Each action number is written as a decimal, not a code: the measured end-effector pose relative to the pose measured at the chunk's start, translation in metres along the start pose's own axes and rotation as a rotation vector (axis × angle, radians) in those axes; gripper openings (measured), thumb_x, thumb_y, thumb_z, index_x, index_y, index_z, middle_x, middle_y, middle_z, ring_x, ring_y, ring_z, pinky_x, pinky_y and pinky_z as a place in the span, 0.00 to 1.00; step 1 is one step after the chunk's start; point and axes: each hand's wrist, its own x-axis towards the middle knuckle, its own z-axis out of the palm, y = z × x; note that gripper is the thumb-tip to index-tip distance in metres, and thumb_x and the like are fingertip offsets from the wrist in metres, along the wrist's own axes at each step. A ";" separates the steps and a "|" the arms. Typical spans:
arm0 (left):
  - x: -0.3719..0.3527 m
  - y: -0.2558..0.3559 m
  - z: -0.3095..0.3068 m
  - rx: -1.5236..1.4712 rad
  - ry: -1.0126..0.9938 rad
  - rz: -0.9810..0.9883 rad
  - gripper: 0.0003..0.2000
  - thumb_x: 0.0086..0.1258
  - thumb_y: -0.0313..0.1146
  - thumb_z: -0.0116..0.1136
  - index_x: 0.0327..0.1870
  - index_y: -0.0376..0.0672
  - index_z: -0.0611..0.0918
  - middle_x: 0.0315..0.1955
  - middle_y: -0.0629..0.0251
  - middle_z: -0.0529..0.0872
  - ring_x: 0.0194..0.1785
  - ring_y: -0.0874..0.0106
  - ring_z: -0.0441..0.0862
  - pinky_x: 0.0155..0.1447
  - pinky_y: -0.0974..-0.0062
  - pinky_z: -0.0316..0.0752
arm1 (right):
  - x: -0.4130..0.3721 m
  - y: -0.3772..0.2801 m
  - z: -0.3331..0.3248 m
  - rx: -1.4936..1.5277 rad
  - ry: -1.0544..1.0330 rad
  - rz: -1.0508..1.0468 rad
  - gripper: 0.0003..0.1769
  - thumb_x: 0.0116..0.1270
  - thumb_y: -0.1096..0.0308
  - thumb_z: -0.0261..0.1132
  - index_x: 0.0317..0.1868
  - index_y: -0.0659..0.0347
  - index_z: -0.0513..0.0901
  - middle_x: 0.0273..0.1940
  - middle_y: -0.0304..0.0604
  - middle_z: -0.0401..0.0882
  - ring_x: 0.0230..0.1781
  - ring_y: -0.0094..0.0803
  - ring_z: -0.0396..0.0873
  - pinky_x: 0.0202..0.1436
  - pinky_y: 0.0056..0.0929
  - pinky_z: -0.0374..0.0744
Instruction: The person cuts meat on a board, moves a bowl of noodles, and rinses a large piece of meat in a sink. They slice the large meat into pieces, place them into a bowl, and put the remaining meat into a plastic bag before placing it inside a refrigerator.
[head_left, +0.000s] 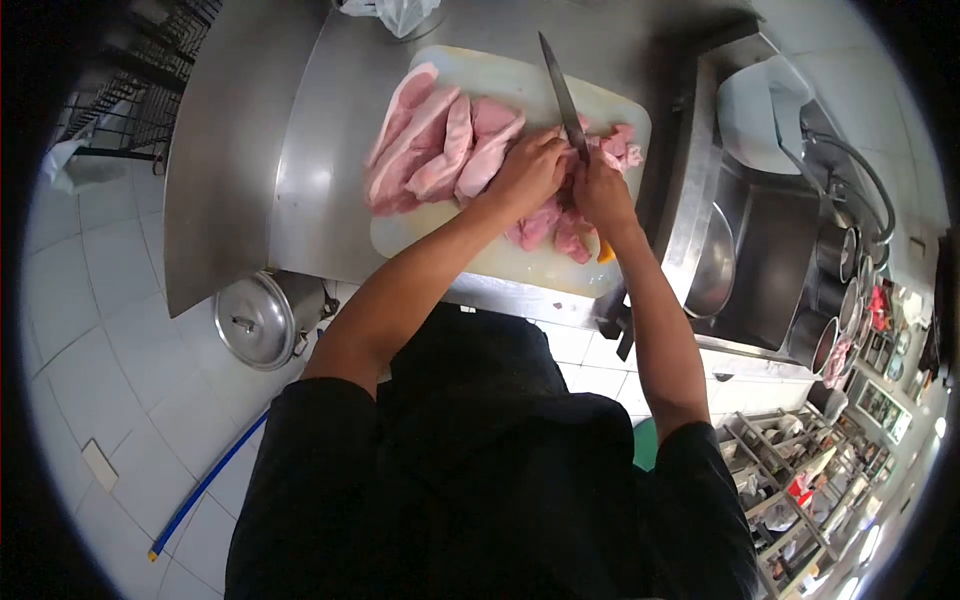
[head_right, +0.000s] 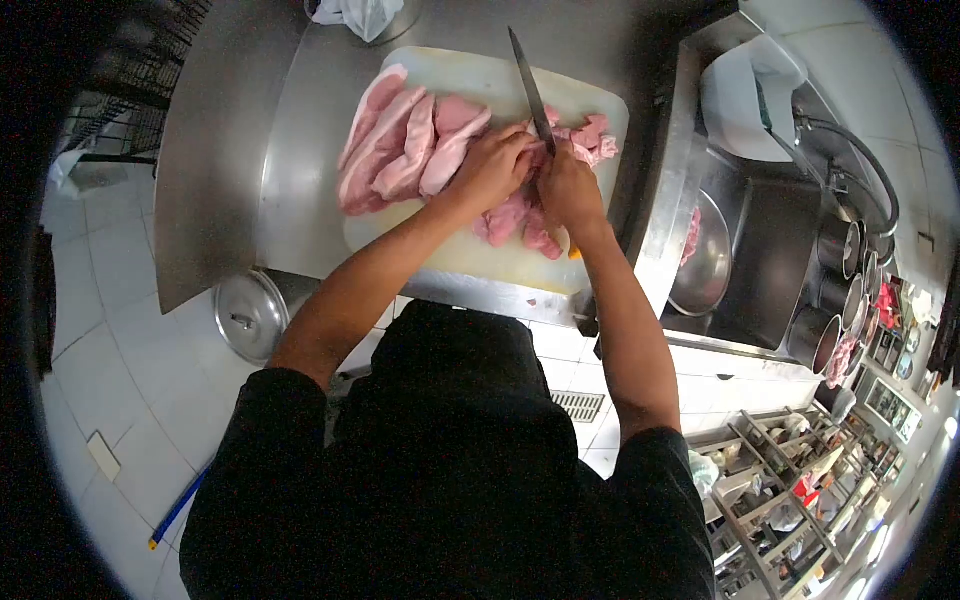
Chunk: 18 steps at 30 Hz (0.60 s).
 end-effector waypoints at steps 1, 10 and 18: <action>-0.003 0.002 -0.003 0.010 0.000 0.015 0.13 0.66 0.25 0.57 0.50 0.33 0.81 0.54 0.47 0.82 0.58 0.49 0.79 0.63 0.57 0.75 | 0.003 0.005 0.000 0.009 0.008 -0.023 0.15 0.70 0.64 0.56 0.49 0.68 0.69 0.37 0.71 0.82 0.40 0.68 0.81 0.47 0.61 0.79; -0.005 -0.001 0.011 0.080 0.118 -0.065 0.16 0.64 0.28 0.59 0.51 0.33 0.80 0.49 0.47 0.83 0.53 0.49 0.81 0.60 0.57 0.76 | -0.108 -0.029 -0.061 -0.065 -0.211 0.260 0.14 0.75 0.61 0.54 0.46 0.65 0.69 0.30 0.70 0.81 0.34 0.70 0.80 0.40 0.67 0.77; -0.004 -0.005 0.017 0.079 0.179 -0.001 0.16 0.62 0.29 0.60 0.51 0.33 0.80 0.44 0.47 0.83 0.49 0.49 0.82 0.54 0.56 0.78 | -0.139 -0.027 -0.044 -0.046 -0.294 0.380 0.11 0.73 0.66 0.52 0.48 0.66 0.67 0.30 0.73 0.80 0.34 0.73 0.80 0.45 0.64 0.78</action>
